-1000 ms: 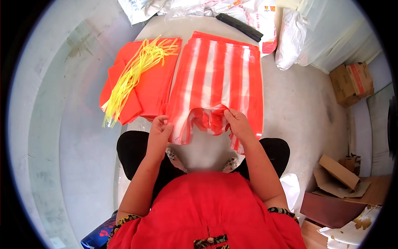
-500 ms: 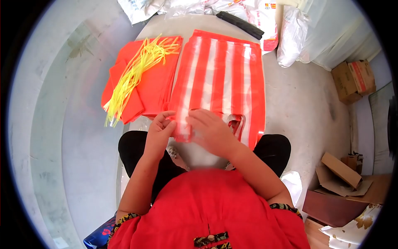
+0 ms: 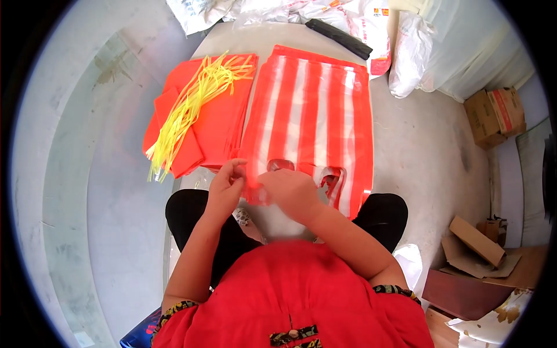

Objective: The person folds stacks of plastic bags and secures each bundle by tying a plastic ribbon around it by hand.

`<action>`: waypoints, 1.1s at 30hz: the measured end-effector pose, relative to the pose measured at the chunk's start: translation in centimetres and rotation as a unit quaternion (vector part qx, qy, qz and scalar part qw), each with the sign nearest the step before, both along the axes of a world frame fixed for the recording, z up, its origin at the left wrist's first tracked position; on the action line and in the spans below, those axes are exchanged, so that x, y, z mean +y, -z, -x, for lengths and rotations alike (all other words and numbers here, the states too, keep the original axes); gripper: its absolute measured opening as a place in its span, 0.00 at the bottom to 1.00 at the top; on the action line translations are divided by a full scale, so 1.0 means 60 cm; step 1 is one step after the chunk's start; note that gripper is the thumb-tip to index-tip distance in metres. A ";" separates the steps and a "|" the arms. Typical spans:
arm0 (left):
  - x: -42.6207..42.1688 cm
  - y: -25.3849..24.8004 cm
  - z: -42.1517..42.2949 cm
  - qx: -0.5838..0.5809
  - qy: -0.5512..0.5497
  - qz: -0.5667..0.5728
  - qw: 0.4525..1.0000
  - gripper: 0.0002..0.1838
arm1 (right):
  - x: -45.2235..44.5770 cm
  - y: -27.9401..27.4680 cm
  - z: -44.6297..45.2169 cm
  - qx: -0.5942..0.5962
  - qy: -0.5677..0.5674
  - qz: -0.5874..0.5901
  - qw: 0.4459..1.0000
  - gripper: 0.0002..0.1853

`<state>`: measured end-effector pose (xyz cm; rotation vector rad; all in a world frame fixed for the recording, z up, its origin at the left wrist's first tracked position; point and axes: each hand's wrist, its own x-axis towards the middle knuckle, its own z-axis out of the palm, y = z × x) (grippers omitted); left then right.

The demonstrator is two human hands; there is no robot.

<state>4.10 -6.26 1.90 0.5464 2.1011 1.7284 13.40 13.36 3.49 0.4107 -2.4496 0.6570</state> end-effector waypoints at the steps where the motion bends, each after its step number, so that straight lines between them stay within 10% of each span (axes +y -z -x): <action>1: 0.009 -0.004 0.006 0.078 -0.005 0.054 0.995 0.23 | 0.005 0.003 0.002 0.007 0.015 0.007 1.000 0.13; 5: 0.051 -0.001 0.052 0.375 0.007 0.130 0.918 0.27 | 0.031 -0.012 0.010 -0.070 0.071 0.233 0.967 0.11; 11: 0.108 -0.020 0.093 0.235 0.092 0.126 0.960 0.25 | 0.113 -0.007 0.031 -0.163 0.185 0.463 0.852 0.13; 29: 0.171 0.000 0.089 0.480 -0.015 0.274 0.833 0.19 | 0.170 0.026 0.012 -0.260 0.264 0.157 0.916 0.17; 33: 0.195 0.005 0.066 0.483 0.151 0.201 0.839 0.23 | 0.174 0.027 0.011 -0.264 0.264 0.132 0.918 0.16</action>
